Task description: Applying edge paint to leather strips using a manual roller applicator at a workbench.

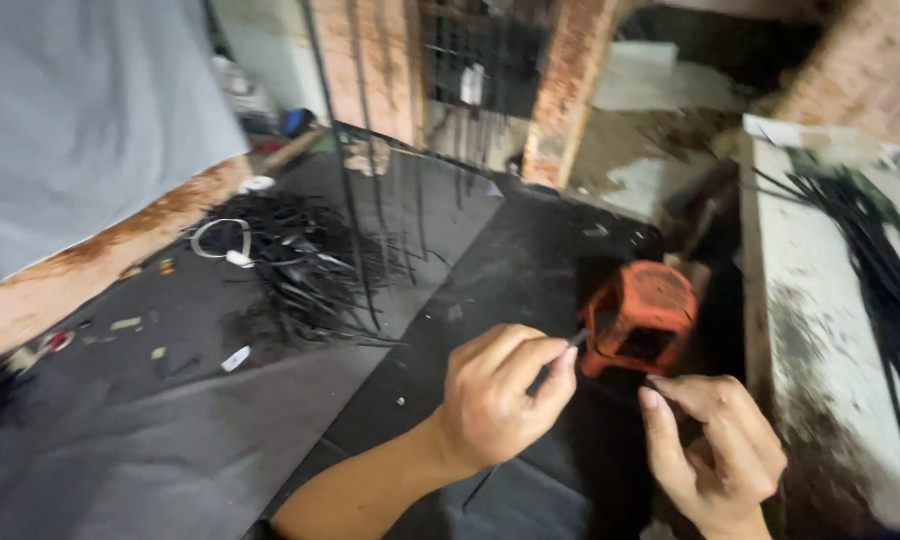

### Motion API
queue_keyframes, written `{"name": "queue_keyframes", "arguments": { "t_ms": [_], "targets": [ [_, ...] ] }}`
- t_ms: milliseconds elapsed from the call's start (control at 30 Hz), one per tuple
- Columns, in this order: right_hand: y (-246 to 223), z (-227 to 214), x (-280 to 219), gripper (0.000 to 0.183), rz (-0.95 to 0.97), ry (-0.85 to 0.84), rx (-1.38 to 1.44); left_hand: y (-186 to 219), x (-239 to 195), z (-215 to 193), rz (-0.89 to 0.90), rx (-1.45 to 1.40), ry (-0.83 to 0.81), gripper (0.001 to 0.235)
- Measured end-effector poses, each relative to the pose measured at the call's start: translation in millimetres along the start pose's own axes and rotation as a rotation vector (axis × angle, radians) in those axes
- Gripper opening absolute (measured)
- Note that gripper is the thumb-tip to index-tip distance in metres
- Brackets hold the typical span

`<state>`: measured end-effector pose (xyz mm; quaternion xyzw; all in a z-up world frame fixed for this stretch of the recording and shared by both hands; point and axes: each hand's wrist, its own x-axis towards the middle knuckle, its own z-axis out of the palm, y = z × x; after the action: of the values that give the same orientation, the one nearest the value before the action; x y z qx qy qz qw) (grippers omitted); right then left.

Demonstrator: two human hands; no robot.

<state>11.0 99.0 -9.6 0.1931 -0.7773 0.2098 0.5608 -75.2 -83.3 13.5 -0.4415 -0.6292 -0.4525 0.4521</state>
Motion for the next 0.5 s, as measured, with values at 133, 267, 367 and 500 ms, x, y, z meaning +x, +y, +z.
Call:
{"name": "queue_keyframes", "arguments": {
  "t_ms": [133,267,367,500],
  "targets": [
    [0.4,32.5,24.2,0.007,-0.057,0.015,0.121,-18.8,-1.0,-24.4,-0.050,0.125,0.022,0.006],
    [-7.7,62.4,43.9,0.008,-0.126,0.003,0.245,-26.5,3.1,-57.8,-0.077,0.238,0.078,0.006],
    [-8.1,86.8,57.3,0.009,-0.189,0.007,0.339,-32.9,6.2,-79.7,-0.099,0.313,0.104,0.009],
    [-13.2,117.6,85.3,0.010,-0.267,0.027,0.418,-46.8,11.8,-104.4,-0.139,0.405,0.146,0.008]
  ]
}}
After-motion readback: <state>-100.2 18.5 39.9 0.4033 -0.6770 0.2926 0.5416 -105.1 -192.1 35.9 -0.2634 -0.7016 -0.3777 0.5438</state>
